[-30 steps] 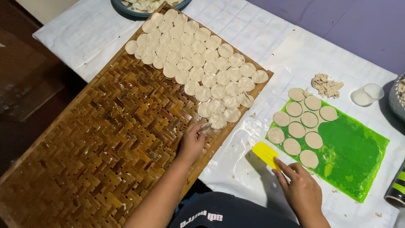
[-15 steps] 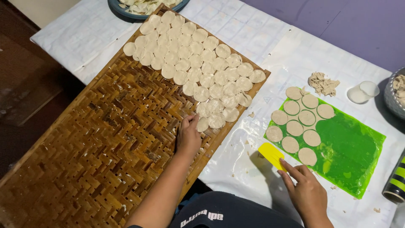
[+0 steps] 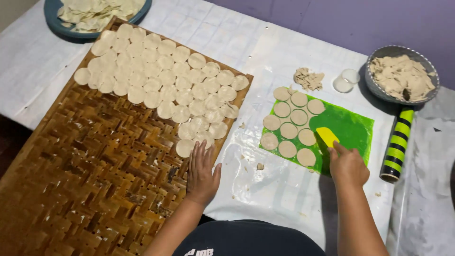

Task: Cutting circular discs from rolled-out dough and arranging them on a tray.

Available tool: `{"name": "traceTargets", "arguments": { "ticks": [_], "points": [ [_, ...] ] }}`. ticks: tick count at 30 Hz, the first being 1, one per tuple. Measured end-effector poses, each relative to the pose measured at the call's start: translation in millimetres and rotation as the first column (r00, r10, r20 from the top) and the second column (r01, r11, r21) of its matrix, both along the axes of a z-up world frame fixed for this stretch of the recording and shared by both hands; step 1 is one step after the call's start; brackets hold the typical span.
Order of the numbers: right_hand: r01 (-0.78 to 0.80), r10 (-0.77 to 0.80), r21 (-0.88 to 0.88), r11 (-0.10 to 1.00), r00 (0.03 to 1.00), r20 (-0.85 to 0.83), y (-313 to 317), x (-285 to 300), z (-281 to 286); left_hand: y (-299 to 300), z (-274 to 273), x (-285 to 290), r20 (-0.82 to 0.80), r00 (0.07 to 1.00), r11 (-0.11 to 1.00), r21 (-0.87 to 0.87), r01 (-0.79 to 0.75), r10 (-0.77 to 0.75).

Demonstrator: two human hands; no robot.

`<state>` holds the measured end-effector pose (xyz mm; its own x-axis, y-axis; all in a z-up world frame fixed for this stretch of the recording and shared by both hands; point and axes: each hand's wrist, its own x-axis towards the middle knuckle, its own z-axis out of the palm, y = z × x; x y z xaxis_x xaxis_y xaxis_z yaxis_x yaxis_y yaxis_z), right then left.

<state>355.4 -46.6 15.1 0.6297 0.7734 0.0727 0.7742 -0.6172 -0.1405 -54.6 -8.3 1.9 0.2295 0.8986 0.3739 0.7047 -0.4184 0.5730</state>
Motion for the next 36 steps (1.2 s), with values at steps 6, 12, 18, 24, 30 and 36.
{"name": "traceTargets", "arguments": {
  "ticks": [6,12,18,24,30,36],
  "points": [
    [0.002,0.015,-0.188,0.982,0.996,0.090,56,32,0,2,-3,7,-0.216,0.976,1.000,-0.018,0.012,-0.015],
    [-0.110,0.144,-0.228,0.967,0.980,0.139,87,54,-8,2,0,10,-0.221,0.975,0.998,-0.071,-0.001,-0.015],
    [-0.134,0.171,-0.224,0.965,0.974,0.151,96,62,-10,4,-2,9,-0.205,0.978,0.999,-0.035,0.025,-0.032],
    [-0.156,0.154,0.014,0.988,0.984,0.086,91,61,-19,4,-3,9,-0.158,0.987,0.998,-0.057,0.031,-0.039],
    [-0.224,0.218,0.228,0.948,0.975,0.049,92,35,8,5,14,13,0.110,0.994,0.991,-0.130,0.020,-0.006],
    [-0.446,0.485,0.331,0.832,0.873,-0.044,67,-46,75,33,-1,35,0.800,0.569,0.833,-0.437,0.339,0.189]
  ]
}}
